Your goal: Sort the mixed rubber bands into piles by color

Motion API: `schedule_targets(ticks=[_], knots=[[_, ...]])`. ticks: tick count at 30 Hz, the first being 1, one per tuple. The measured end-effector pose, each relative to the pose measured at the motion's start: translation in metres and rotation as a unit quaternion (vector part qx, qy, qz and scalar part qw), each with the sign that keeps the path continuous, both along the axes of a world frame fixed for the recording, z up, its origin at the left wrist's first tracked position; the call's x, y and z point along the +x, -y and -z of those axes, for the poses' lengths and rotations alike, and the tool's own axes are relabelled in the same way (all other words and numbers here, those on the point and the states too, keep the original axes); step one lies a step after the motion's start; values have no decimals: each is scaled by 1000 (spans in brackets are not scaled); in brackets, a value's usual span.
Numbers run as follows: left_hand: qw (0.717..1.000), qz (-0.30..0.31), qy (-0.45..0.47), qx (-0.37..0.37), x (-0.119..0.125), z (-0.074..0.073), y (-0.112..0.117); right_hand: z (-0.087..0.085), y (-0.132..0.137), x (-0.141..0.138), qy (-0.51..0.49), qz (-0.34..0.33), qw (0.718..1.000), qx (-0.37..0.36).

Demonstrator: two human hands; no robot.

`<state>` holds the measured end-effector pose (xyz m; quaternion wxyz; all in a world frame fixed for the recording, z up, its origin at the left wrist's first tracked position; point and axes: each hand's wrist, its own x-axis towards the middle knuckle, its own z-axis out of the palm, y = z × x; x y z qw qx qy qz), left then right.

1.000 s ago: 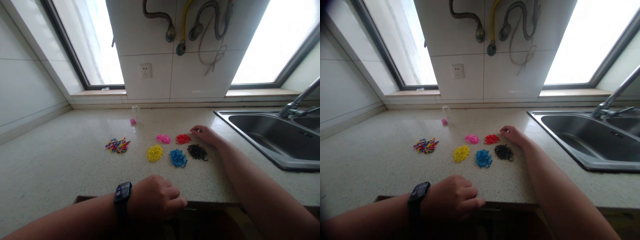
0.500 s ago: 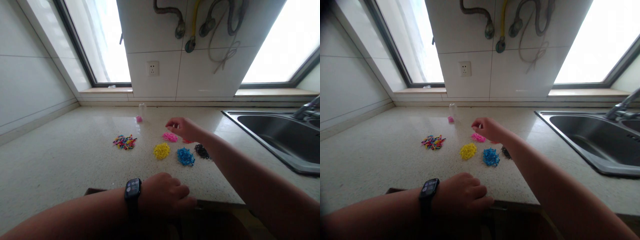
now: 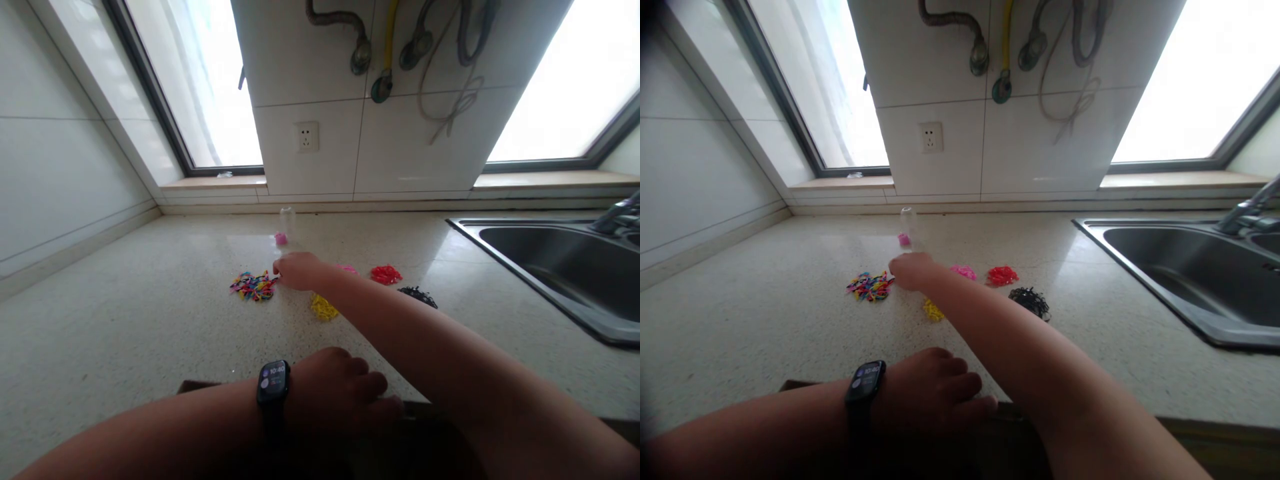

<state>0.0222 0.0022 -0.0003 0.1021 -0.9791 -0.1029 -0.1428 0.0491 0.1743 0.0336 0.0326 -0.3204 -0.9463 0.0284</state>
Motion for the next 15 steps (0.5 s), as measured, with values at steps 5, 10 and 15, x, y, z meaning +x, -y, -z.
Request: schedule_targets(ticks=[5,10,15], knots=[[1000,2,10,-5,0,-1,0,8,-7,-8,-15,22,1000,7],[1000,4,0,-8,0,-2,0,9,-4,-6,-20,32,999,21],[1000,2,-11,-2,0,-4,0,5,6,17,-61,42,997,27]])
